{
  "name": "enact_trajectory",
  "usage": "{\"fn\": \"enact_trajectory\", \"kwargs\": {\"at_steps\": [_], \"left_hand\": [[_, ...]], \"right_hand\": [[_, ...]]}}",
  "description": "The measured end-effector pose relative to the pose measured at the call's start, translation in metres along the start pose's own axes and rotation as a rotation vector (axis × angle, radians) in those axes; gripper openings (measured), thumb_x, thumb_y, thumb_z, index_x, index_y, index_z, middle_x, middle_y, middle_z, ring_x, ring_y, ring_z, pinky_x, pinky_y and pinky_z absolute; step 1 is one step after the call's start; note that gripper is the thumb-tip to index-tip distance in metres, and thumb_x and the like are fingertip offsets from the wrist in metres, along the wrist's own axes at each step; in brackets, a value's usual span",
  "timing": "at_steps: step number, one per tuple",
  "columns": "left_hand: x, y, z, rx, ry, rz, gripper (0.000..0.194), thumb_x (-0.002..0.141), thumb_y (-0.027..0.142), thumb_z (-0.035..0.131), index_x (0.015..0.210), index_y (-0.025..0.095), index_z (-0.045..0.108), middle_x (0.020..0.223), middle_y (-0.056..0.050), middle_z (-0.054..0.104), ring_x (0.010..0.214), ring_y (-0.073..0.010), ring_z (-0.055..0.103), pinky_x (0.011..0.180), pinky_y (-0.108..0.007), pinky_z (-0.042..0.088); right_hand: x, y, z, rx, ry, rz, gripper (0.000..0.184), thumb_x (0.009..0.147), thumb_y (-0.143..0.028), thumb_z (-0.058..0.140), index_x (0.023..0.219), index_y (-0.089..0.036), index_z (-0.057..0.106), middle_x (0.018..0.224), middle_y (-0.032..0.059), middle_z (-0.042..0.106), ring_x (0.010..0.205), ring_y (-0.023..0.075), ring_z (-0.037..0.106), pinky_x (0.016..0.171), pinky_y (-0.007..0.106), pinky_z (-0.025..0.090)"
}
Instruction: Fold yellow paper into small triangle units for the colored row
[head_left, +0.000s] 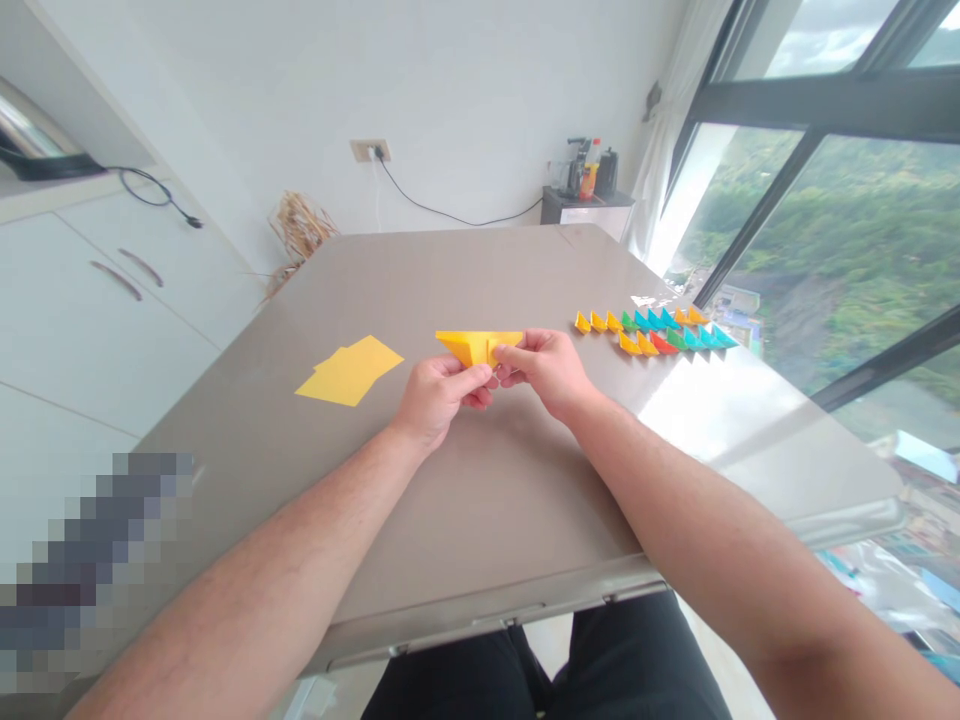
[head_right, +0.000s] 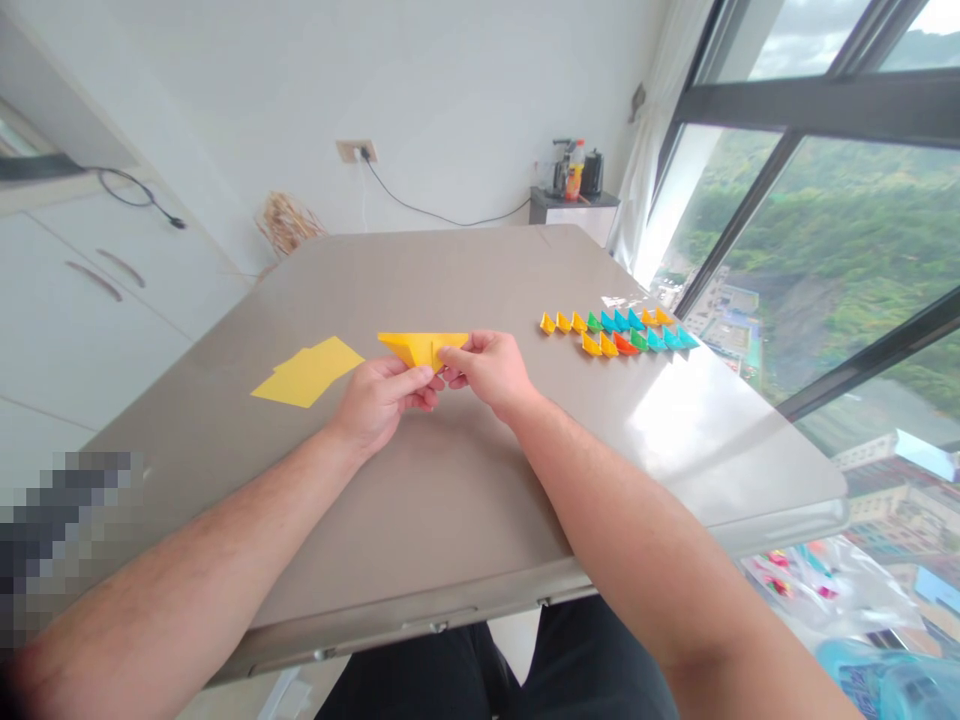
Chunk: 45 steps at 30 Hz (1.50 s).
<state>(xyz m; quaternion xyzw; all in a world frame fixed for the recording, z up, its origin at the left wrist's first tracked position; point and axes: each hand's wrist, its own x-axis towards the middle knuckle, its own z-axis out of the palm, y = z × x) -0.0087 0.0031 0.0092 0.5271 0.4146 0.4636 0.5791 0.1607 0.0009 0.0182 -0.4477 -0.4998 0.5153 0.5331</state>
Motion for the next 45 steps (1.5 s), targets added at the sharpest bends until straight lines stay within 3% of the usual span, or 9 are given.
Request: {"fn": "enact_trajectory", "kwargs": {"at_steps": [11, 22, 26, 33, 38, 45], "left_hand": [[-0.0003, 0.0009, 0.0057, 0.037, 0.078, 0.001, 0.033, 0.074, 0.044, 0.077, 0.075, 0.011, 0.074, 0.069, -0.009, 0.071, 0.058, -0.0163, 0.063, 0.059, -0.031, 0.052], [0.0042, -0.0023, 0.0042, 0.169, 0.135, 0.078, 0.014, 0.070, 0.028, 0.077, 0.066, 0.015, 0.071, 0.062, -0.003, 0.065, 0.052, -0.0118, 0.056, 0.052, -0.026, 0.043], [0.0046, -0.0023, 0.0044, 0.176, 0.168, 0.107, 0.012, 0.069, 0.024, 0.073, 0.061, 0.017, 0.066, 0.060, -0.001, 0.062, 0.052, -0.0113, 0.054, 0.051, -0.026, 0.040], [0.0036, -0.0040, 0.0030, 0.135, 0.145, 0.136, 0.007, 0.070, 0.023, 0.069, 0.069, 0.017, 0.066, 0.064, 0.001, 0.060, 0.057, -0.0102, 0.052, 0.054, -0.025, 0.042], [0.0032, -0.0009, 0.0010, 0.053, 0.125, 0.154, 0.027, 0.068, 0.027, 0.078, 0.092, 0.017, 0.070, 0.085, -0.003, 0.072, 0.072, -0.0143, 0.063, 0.065, -0.028, 0.052], [0.0035, 0.0004, 0.0008, 0.027, 0.141, 0.153, 0.033, 0.065, 0.027, 0.083, 0.092, 0.016, 0.068, 0.090, -0.006, 0.076, 0.078, -0.0178, 0.068, 0.067, -0.029, 0.054]], "right_hand": [[-0.0002, 0.0029, 0.0000, -0.005, 0.003, -0.024, 0.018, 0.071, -0.023, 0.075, 0.063, -0.018, 0.059, 0.063, 0.0020, 0.068, 0.061, 0.0157, 0.066, 0.065, 0.032, 0.057], [-0.0006, 0.0046, 0.0062, 0.001, 0.040, -0.016, 0.021, 0.071, -0.026, 0.077, 0.064, -0.019, 0.059, 0.061, 0.0010, 0.067, 0.058, 0.0132, 0.062, 0.062, 0.029, 0.053], [-0.0001, 0.0056, 0.0066, 0.020, -0.017, 0.002, 0.018, 0.072, -0.028, 0.076, 0.069, -0.019, 0.061, 0.064, 0.0019, 0.068, 0.063, 0.0147, 0.065, 0.065, 0.030, 0.055], [-0.0018, 0.0033, 0.0020, -0.145, -0.077, 0.036, 0.012, 0.071, -0.023, 0.073, 0.072, -0.020, 0.062, 0.068, 0.0020, 0.069, 0.066, 0.0163, 0.066, 0.063, 0.029, 0.054], [-0.0021, 0.0027, -0.0020, -0.240, -0.095, 0.038, 0.011, 0.072, -0.025, 0.071, 0.068, -0.019, 0.064, 0.061, 0.0017, 0.066, 0.059, 0.0146, 0.061, 0.055, 0.027, 0.046], [-0.0021, 0.0036, -0.0019, -0.191, -0.101, 0.040, 0.013, 0.071, -0.029, 0.076, 0.073, -0.018, 0.068, 0.066, 0.0031, 0.069, 0.062, 0.0154, 0.062, 0.059, 0.029, 0.050]]}}
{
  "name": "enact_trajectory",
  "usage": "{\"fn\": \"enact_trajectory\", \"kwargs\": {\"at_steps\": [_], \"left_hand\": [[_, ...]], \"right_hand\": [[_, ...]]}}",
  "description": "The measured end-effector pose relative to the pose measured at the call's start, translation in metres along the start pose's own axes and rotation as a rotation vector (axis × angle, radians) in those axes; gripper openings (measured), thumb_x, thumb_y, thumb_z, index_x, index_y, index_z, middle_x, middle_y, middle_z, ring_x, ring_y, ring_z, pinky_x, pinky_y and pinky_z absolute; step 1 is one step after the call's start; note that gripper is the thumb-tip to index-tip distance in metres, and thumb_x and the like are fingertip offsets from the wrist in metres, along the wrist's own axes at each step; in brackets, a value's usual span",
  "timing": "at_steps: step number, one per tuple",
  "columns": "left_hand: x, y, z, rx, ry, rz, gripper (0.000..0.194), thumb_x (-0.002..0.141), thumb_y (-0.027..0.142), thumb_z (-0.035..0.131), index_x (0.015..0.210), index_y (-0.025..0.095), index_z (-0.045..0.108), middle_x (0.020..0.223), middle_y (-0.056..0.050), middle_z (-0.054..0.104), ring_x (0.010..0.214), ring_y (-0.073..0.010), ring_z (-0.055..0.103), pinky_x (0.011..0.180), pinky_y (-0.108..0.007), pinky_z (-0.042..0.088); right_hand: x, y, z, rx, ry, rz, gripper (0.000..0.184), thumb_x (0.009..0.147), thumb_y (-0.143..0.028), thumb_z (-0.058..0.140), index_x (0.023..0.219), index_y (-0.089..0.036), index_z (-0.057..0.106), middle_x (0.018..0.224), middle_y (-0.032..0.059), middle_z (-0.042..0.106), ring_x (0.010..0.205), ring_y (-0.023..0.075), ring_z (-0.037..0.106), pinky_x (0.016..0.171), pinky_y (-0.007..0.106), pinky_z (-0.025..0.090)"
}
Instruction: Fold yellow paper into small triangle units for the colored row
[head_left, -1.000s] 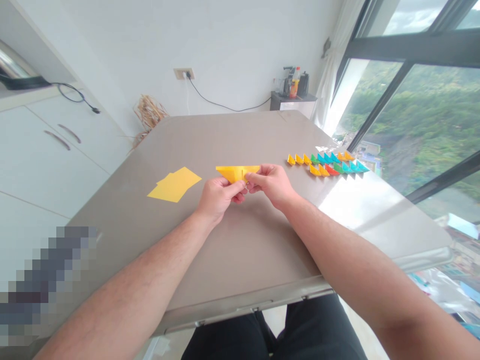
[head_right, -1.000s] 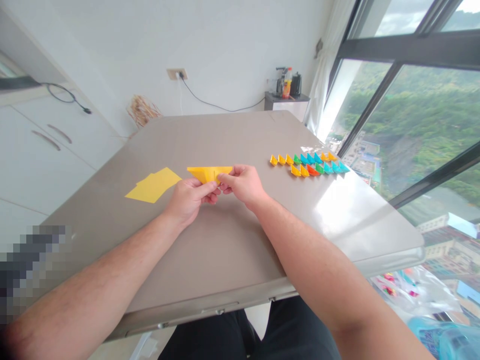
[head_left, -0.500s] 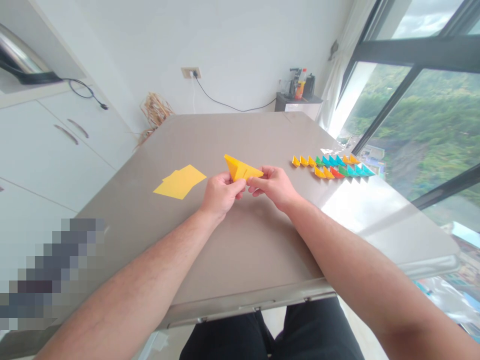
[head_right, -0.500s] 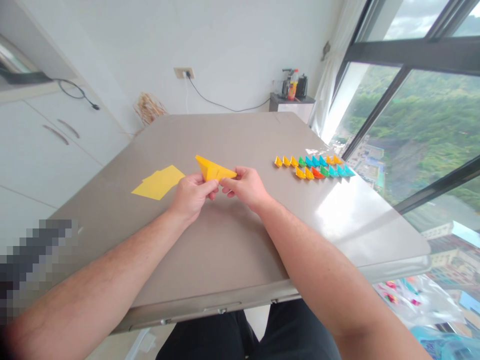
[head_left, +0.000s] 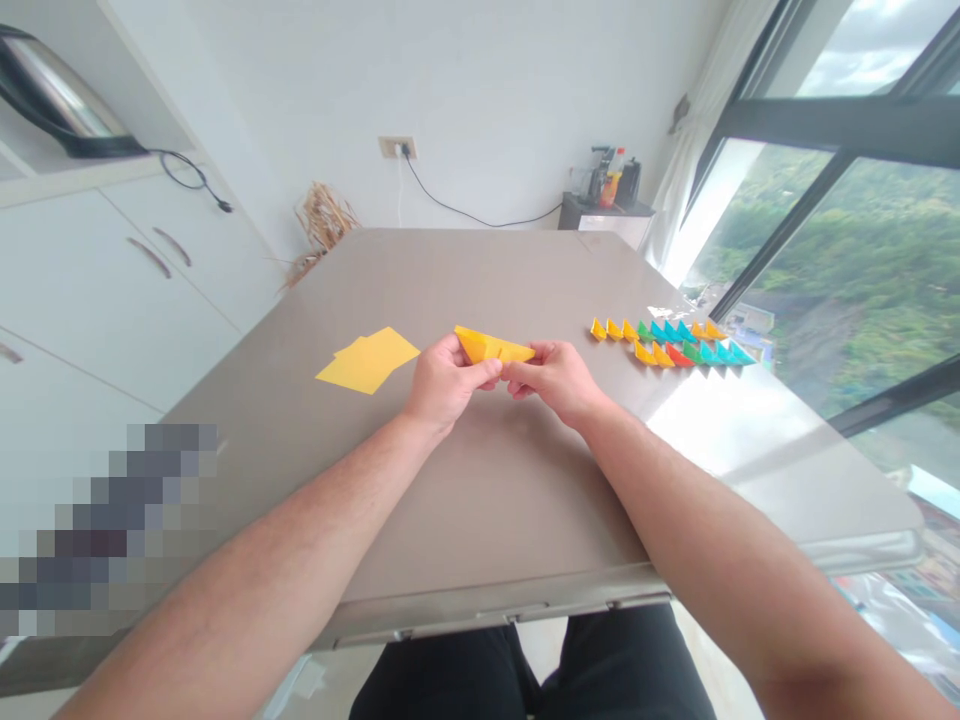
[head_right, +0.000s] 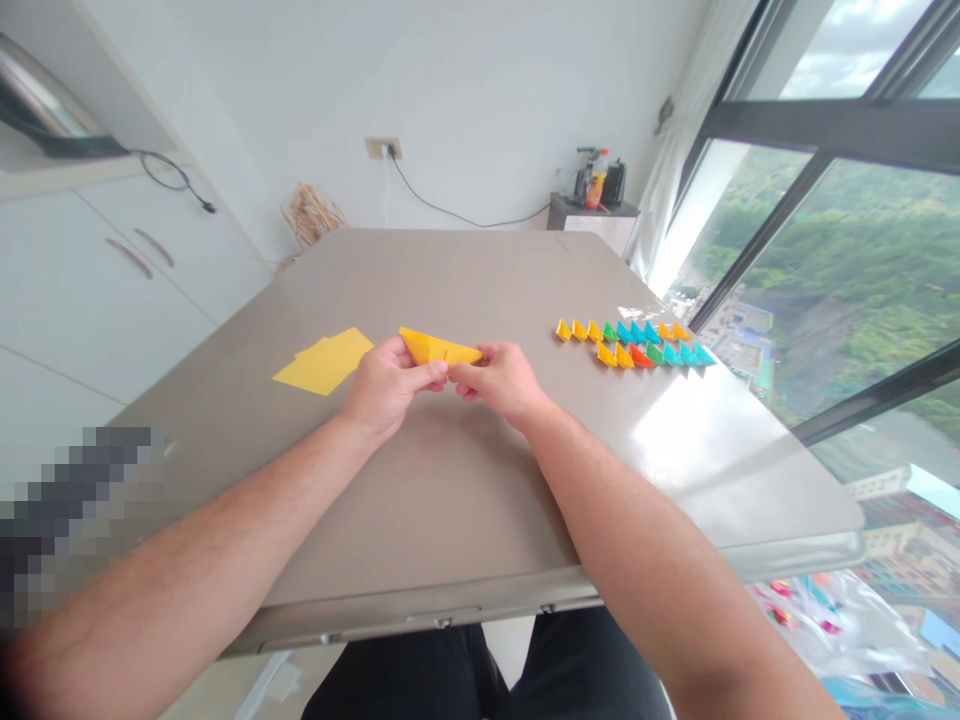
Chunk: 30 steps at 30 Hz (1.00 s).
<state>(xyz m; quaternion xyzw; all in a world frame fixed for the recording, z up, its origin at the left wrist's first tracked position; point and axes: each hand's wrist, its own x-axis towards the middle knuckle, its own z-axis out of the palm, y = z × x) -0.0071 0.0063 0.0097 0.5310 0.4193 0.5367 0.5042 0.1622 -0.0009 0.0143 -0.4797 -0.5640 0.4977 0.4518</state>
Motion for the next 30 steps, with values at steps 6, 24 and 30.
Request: {"fn": "enact_trajectory", "kwargs": {"at_steps": [6, 24, 30], "left_hand": [[0.000, 0.002, -0.004, -0.011, -0.023, 0.005, 0.028, 0.072, 0.032, 0.077, 0.094, 0.017, 0.070, 0.093, -0.006, 0.076, 0.084, -0.0195, 0.070, 0.070, -0.030, 0.055], [0.008, -0.012, -0.010, 0.221, 0.008, 0.187, 0.028, 0.074, 0.026, 0.078, 0.100, 0.021, 0.070, 0.078, 0.000, 0.072, 0.066, -0.0156, 0.070, 0.063, -0.027, 0.058], [0.009, -0.014, -0.008, 0.190, -0.003, 0.224, 0.026, 0.075, 0.027, 0.077, 0.099, 0.021, 0.070, 0.083, -0.001, 0.073, 0.070, -0.0150, 0.070, 0.062, -0.026, 0.058]], "right_hand": [[0.000, -0.005, -0.005, -0.067, 0.072, 0.004, 0.012, 0.069, -0.024, 0.074, 0.065, -0.019, 0.065, 0.058, 0.0010, 0.064, 0.056, 0.0137, 0.058, 0.053, 0.027, 0.043], [0.002, 0.007, 0.002, -0.128, 0.150, -0.218, 0.037, 0.075, -0.025, 0.071, 0.111, -0.022, 0.076, 0.081, -0.0004, 0.073, 0.060, 0.0134, 0.068, 0.066, 0.032, 0.060], [0.003, 0.012, 0.005, -0.183, 0.229, -0.372, 0.028, 0.075, -0.020, 0.069, 0.101, -0.024, 0.079, 0.097, 0.0016, 0.073, 0.063, 0.0115, 0.067, 0.066, 0.030, 0.059]]}}
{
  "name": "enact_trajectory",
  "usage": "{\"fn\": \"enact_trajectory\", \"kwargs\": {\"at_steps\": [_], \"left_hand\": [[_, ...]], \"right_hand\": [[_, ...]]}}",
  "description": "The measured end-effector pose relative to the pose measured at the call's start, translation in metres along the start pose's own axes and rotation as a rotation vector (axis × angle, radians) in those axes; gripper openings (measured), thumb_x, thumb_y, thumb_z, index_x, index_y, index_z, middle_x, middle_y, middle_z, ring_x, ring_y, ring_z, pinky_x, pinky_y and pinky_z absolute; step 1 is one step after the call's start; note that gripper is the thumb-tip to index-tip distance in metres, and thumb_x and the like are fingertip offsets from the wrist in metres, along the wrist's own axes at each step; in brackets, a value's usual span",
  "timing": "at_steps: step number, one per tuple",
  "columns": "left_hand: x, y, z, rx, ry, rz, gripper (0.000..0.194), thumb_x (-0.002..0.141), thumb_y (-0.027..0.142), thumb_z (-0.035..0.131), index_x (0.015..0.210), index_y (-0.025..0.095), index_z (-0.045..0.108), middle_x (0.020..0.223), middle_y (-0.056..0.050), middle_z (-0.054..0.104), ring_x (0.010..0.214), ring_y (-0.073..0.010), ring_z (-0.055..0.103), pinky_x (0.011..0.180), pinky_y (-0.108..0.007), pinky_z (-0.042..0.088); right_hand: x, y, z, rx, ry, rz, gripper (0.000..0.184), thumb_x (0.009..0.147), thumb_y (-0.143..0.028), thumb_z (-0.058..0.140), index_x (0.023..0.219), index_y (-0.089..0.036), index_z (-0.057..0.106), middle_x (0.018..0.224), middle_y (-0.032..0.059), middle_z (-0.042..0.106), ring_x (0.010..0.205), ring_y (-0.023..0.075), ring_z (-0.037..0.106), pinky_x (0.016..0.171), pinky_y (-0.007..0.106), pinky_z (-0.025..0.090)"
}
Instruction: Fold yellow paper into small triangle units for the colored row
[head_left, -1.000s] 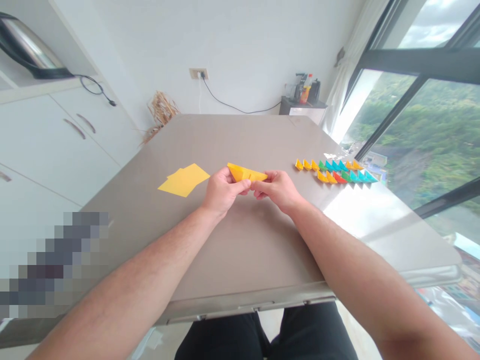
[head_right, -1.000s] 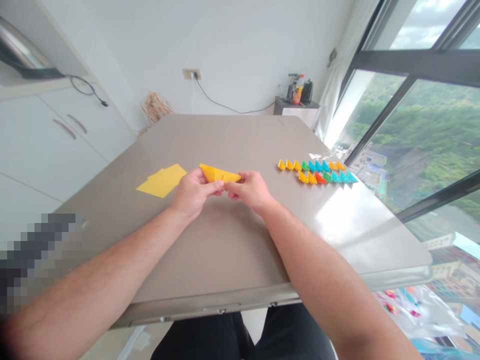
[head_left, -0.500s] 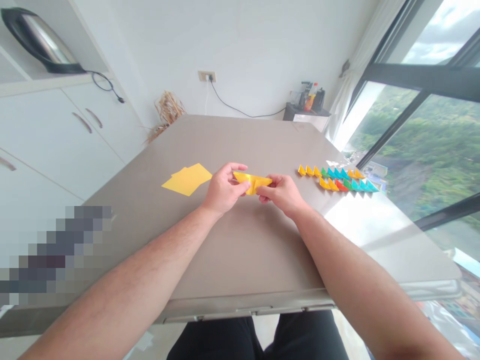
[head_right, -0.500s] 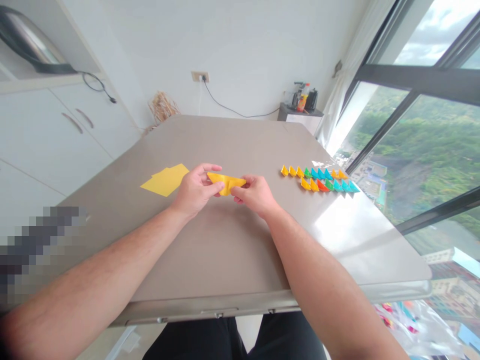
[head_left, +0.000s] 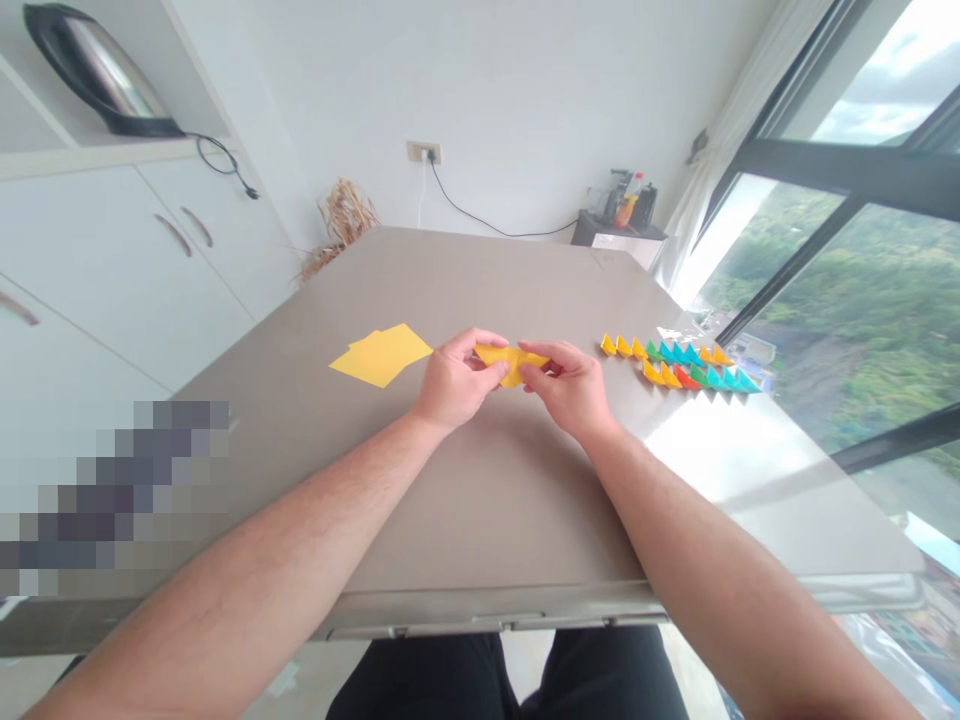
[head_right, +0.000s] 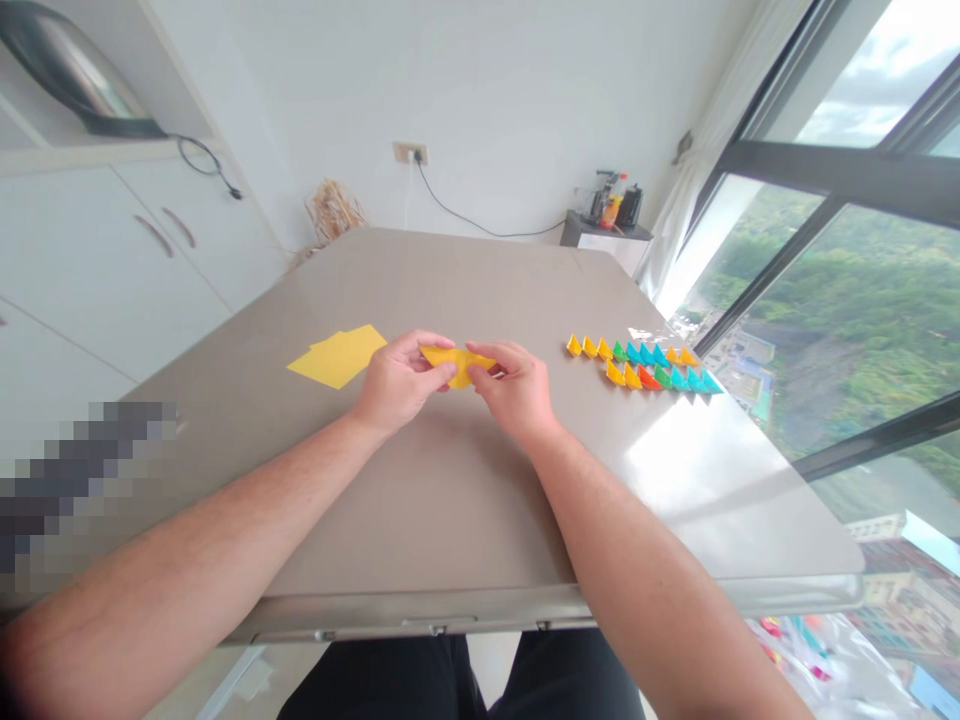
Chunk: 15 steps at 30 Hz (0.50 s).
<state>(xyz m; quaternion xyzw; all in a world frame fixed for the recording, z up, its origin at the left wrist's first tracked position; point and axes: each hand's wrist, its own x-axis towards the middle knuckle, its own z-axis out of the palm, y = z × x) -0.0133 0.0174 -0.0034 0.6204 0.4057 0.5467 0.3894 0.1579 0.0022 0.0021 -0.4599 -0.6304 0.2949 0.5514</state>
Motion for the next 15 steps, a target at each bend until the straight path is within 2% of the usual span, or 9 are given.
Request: {"fn": "enact_trajectory", "kwargs": {"at_steps": [5, 10, 15], "left_hand": [[-0.0010, 0.0027, 0.0012, 0.000, 0.015, 0.010, 0.024, 0.075, 0.027, 0.077, 0.097, 0.021, 0.069, 0.084, 0.000, 0.072, 0.069, -0.0138, 0.070, 0.061, -0.025, 0.059], [-0.0024, 0.0064, 0.0002, 0.101, 0.038, -0.012, 0.022, 0.076, 0.028, 0.076, 0.096, 0.022, 0.069, 0.077, 0.002, 0.071, 0.058, -0.0127, 0.068, 0.058, -0.024, 0.057], [-0.0035, 0.0075, -0.0004, 0.157, 0.023, 0.006, 0.019, 0.077, 0.027, 0.074, 0.094, 0.023, 0.067, 0.076, 0.003, 0.071, 0.058, -0.0128, 0.068, 0.058, -0.023, 0.054]], "right_hand": [[-0.0011, 0.0006, 0.0015, -0.015, 0.020, -0.049, 0.025, 0.076, -0.020, 0.068, 0.098, -0.025, 0.079, 0.101, 0.0019, 0.073, 0.068, 0.0118, 0.067, 0.068, 0.031, 0.059], [-0.0021, -0.0003, 0.0020, -0.048, 0.036, -0.102, 0.022, 0.078, -0.021, 0.067, 0.096, -0.025, 0.079, 0.108, 0.0040, 0.072, 0.074, 0.0132, 0.067, 0.069, 0.031, 0.059], [-0.0019, 0.0007, 0.0015, -0.094, 0.033, -0.181, 0.018, 0.079, -0.020, 0.066, 0.092, -0.025, 0.078, 0.105, 0.0043, 0.072, 0.079, 0.0149, 0.066, 0.071, 0.031, 0.058]]}}
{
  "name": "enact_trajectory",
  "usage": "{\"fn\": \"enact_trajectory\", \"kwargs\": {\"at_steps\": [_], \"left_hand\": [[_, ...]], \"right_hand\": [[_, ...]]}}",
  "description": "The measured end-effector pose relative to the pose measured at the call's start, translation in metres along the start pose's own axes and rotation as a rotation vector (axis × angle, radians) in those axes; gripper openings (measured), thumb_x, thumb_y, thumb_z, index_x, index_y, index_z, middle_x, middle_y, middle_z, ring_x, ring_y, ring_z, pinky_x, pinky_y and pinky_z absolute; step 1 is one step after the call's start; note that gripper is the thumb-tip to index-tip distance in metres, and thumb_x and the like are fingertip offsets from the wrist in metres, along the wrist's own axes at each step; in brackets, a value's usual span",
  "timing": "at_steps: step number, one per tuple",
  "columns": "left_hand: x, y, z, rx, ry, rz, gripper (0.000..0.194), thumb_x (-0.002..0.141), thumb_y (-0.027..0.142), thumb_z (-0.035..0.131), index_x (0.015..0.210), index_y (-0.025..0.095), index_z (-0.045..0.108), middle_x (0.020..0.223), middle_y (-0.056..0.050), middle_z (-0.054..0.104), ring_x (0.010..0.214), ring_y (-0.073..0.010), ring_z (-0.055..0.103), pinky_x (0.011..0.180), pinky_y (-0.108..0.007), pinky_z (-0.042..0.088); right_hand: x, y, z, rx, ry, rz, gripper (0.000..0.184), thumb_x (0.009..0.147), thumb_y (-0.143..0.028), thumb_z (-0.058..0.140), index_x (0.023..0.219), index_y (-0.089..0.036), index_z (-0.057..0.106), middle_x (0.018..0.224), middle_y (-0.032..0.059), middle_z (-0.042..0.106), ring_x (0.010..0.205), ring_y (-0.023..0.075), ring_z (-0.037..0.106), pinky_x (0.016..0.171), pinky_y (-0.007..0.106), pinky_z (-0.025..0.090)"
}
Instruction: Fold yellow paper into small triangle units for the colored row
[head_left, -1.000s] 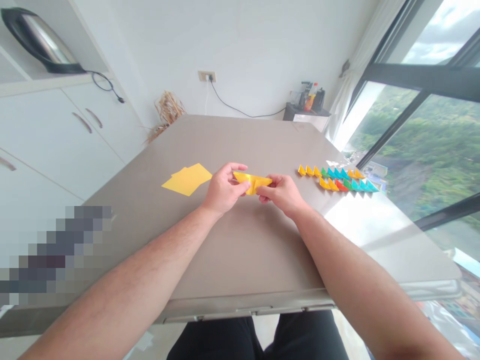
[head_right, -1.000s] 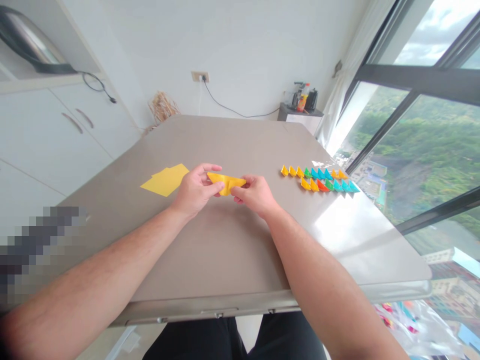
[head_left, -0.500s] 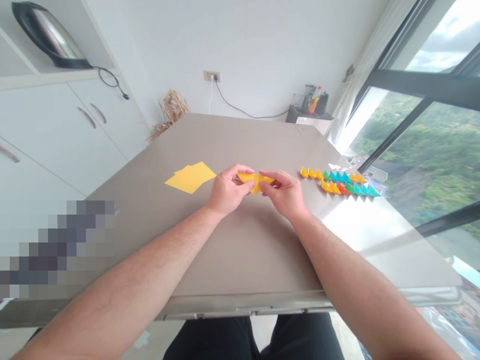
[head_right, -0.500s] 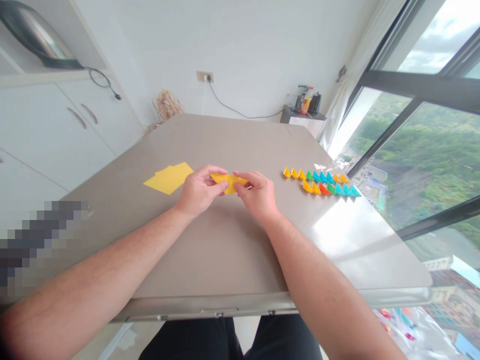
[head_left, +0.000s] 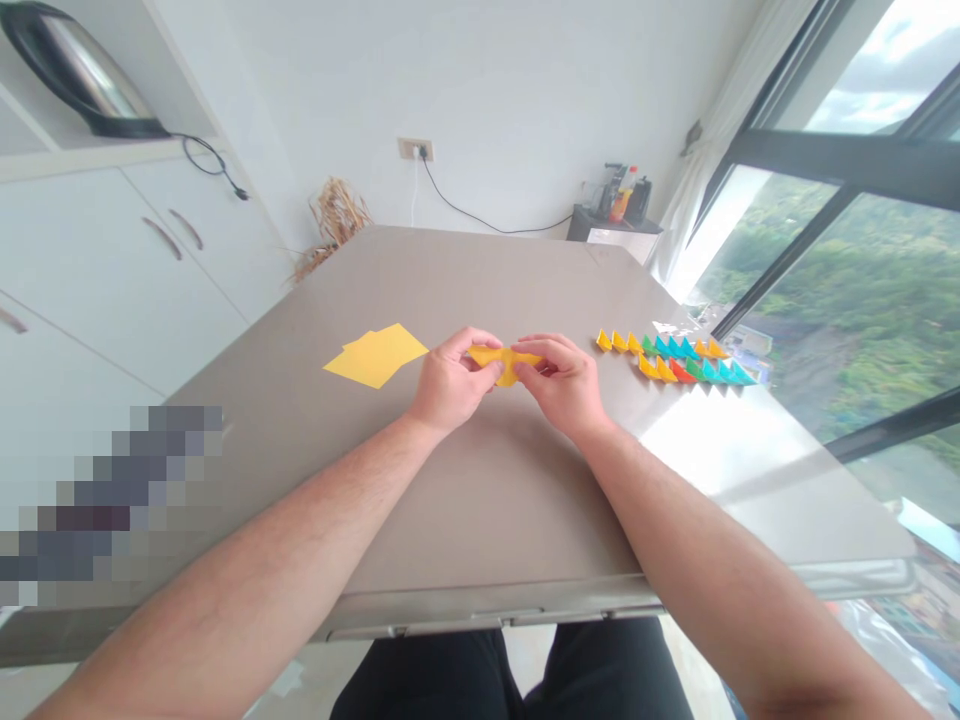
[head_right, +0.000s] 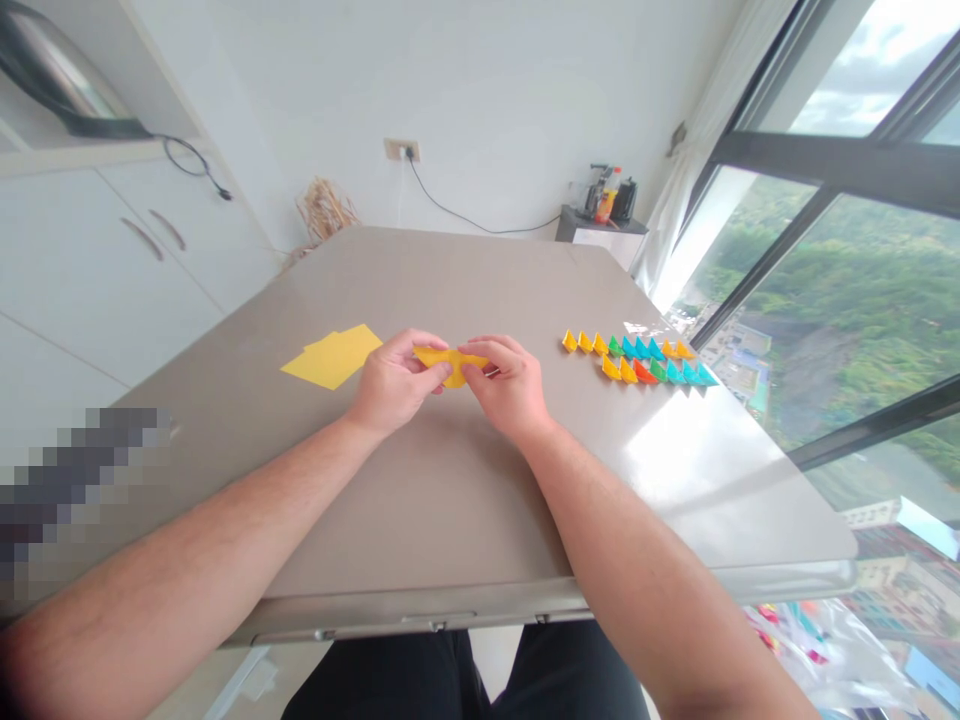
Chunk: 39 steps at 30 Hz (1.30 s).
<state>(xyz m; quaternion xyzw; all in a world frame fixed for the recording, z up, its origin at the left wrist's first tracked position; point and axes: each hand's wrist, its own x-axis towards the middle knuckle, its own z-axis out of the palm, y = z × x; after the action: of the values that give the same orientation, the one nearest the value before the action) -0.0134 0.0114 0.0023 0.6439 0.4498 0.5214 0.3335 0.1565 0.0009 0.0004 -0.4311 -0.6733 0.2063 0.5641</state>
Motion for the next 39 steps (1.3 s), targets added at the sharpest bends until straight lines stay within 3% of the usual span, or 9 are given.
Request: {"fn": "enact_trajectory", "kwargs": {"at_steps": [11, 17, 22, 27, 39], "left_hand": [[-0.001, -0.001, 0.000, 0.149, -0.010, 0.073, 0.019, 0.076, 0.024, 0.070, 0.095, 0.024, 0.068, 0.085, 0.003, 0.073, 0.063, -0.0124, 0.065, 0.067, -0.026, 0.054], [-0.002, 0.002, 0.000, 0.164, -0.049, 0.071, 0.020, 0.076, 0.024, 0.068, 0.097, 0.024, 0.070, 0.090, 0.003, 0.075, 0.065, -0.0122, 0.065, 0.066, -0.024, 0.053], [-0.004, 0.003, -0.001, 0.237, -0.075, 0.084, 0.014, 0.076, 0.026, 0.069, 0.088, 0.023, 0.064, 0.082, 0.004, 0.071, 0.061, -0.0107, 0.061, 0.061, -0.023, 0.049], [-0.003, -0.003, -0.003, 0.324, -0.184, 0.084, 0.015, 0.076, 0.031, 0.070, 0.078, 0.023, 0.058, 0.072, 0.004, 0.065, 0.061, -0.0123, 0.057, 0.057, -0.023, 0.044], [0.000, -0.007, -0.001, 0.087, -0.270, -0.104, 0.014, 0.073, 0.027, 0.071, 0.082, 0.022, 0.061, 0.080, 0.000, 0.070, 0.068, -0.0155, 0.068, 0.060, -0.026, 0.055]], "right_hand": [[0.001, 0.003, 0.000, -0.051, -0.026, -0.031, 0.016, 0.078, -0.019, 0.063, 0.088, -0.024, 0.074, 0.100, 0.0037, 0.070, 0.078, 0.0155, 0.064, 0.067, 0.030, 0.054], [0.001, 0.001, 0.000, -0.059, -0.044, 0.027, 0.011, 0.076, -0.021, 0.061, 0.084, -0.023, 0.069, 0.094, 0.0022, 0.068, 0.078, 0.0157, 0.062, 0.068, 0.030, 0.052], [0.004, -0.001, -0.006, 0.013, -0.184, 0.208, 0.008, 0.073, -0.023, 0.063, 0.081, -0.022, 0.061, 0.077, -0.0025, 0.066, 0.066, 0.0136, 0.058, 0.059, 0.027, 0.045], [0.008, -0.001, -0.014, -0.001, -0.356, 0.305, 0.009, 0.071, -0.023, 0.066, 0.078, -0.021, 0.061, 0.076, -0.0015, 0.069, 0.069, 0.0154, 0.062, 0.060, 0.027, 0.046], [0.007, -0.002, -0.011, -0.189, -0.332, 0.240, 0.003, 0.073, -0.024, 0.061, 0.072, -0.021, 0.060, 0.073, -0.0019, 0.067, 0.066, 0.0136, 0.056, 0.056, 0.025, 0.041]]}}
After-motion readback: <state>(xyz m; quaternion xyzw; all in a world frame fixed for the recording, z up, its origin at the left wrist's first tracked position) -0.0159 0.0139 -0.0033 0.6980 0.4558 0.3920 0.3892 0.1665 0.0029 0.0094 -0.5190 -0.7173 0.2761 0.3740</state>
